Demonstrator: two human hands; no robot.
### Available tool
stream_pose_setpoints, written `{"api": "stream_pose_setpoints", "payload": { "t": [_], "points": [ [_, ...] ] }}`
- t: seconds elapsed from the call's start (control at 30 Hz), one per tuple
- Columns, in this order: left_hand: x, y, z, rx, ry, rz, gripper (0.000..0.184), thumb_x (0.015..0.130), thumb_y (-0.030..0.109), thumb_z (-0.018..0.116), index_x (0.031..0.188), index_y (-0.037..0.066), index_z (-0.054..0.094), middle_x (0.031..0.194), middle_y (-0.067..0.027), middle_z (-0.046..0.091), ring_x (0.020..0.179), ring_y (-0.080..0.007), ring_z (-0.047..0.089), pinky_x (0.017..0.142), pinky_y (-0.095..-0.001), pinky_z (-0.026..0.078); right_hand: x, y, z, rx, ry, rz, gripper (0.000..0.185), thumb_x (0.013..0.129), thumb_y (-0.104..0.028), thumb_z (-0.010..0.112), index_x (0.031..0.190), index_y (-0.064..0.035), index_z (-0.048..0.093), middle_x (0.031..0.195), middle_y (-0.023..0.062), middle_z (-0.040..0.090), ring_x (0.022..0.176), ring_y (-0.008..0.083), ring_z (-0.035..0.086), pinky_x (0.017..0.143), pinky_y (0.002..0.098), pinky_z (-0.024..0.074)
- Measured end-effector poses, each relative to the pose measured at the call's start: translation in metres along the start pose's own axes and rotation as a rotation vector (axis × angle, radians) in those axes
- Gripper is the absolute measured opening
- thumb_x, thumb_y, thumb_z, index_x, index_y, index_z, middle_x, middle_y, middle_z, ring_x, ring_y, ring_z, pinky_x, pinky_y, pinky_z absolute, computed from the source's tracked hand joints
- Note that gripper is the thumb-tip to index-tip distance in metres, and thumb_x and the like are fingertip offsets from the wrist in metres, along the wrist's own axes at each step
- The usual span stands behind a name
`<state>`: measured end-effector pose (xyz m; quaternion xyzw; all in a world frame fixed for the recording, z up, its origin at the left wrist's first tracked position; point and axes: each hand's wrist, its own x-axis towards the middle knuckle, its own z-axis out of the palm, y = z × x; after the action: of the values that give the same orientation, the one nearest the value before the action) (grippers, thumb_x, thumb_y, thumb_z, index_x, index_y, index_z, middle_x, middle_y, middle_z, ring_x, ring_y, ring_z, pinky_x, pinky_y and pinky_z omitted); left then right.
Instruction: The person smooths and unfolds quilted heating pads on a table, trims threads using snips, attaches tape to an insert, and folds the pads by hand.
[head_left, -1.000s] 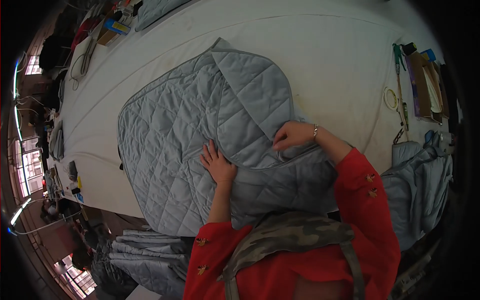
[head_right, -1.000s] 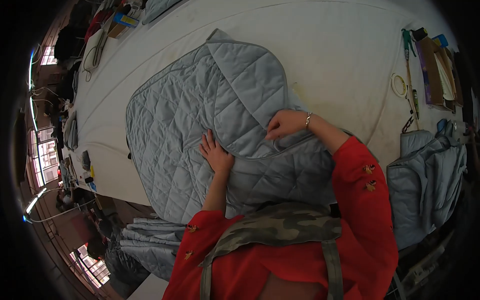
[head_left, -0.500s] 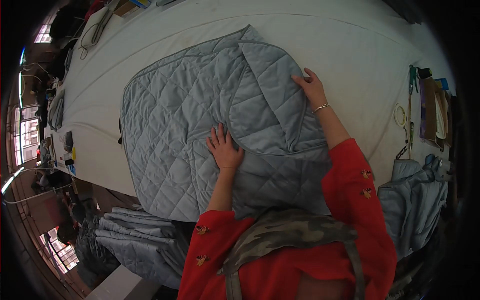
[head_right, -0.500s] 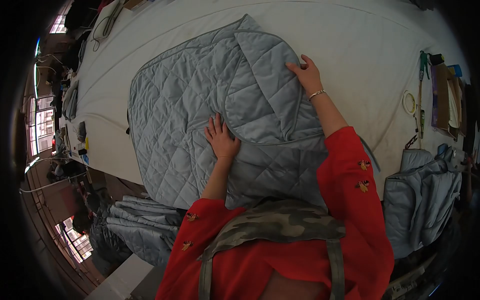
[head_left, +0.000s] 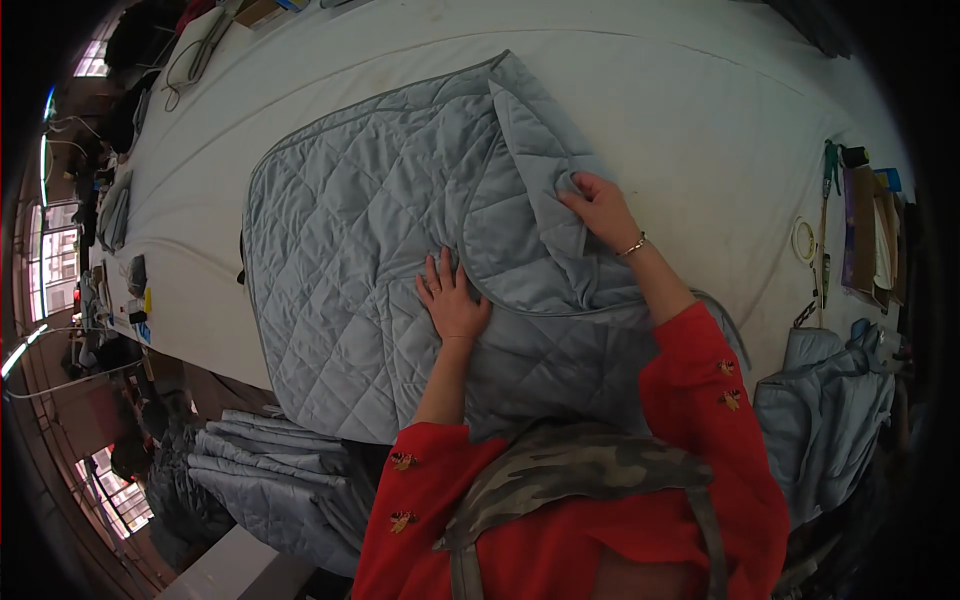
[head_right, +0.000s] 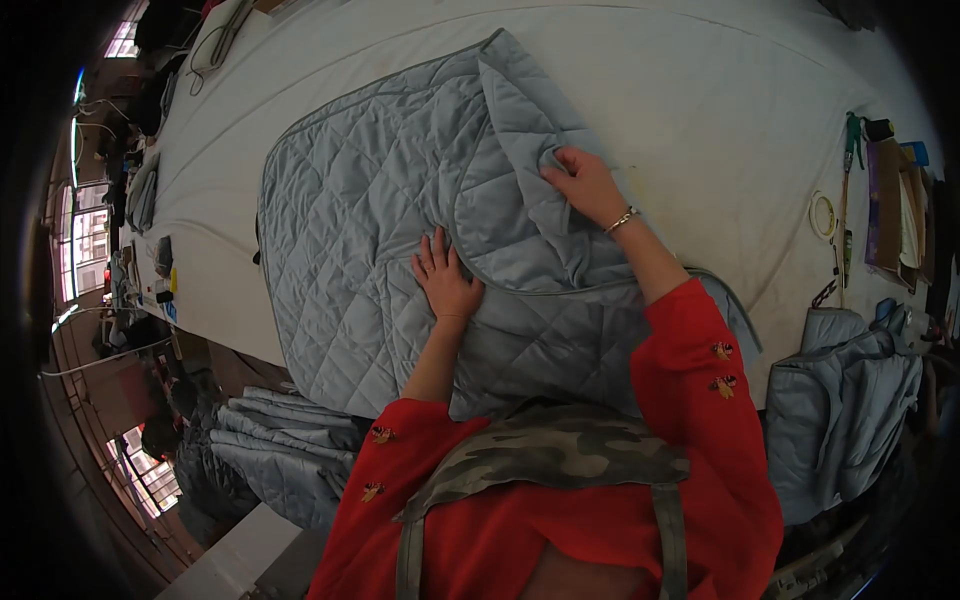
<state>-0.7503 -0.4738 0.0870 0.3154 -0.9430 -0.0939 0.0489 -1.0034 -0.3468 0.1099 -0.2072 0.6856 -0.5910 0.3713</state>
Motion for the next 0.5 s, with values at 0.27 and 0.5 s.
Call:
{"api": "stream_pose_setpoints", "payload": {
  "t": [0.27,0.5],
  "points": [
    [0.0,-0.001,-0.002,0.024,-0.02,0.0,0.054,0.069,0.036,0.057,0.115,0.008,0.05,0.139,-0.0079,0.03,0.131,-0.0309,0.018,0.105,-0.052,0.009,-0.008,-0.056,-0.03,-0.396,-0.091,-0.258,0.024,0.078,-0.024,0.065,0.089,-0.0026,0.06,0.062,0.0063,0.052,0.056,0.0073,0.049,0.052,0.0274,0.0402],
    [0.001,0.003,-0.004,-0.036,0.052,-0.001,0.056,0.075,0.043,0.056,0.121,0.013,0.047,0.136,-0.0087,0.034,0.13,-0.0311,0.021,0.104,-0.0517,0.01,0.024,-0.047,-0.269,-0.429,1.001,-0.072,0.03,0.077,-0.024,0.065,0.101,-0.0062,0.063,0.077,0.0025,0.063,0.062,0.0088,0.054,0.06,0.0223,0.0438]
  ]
}}
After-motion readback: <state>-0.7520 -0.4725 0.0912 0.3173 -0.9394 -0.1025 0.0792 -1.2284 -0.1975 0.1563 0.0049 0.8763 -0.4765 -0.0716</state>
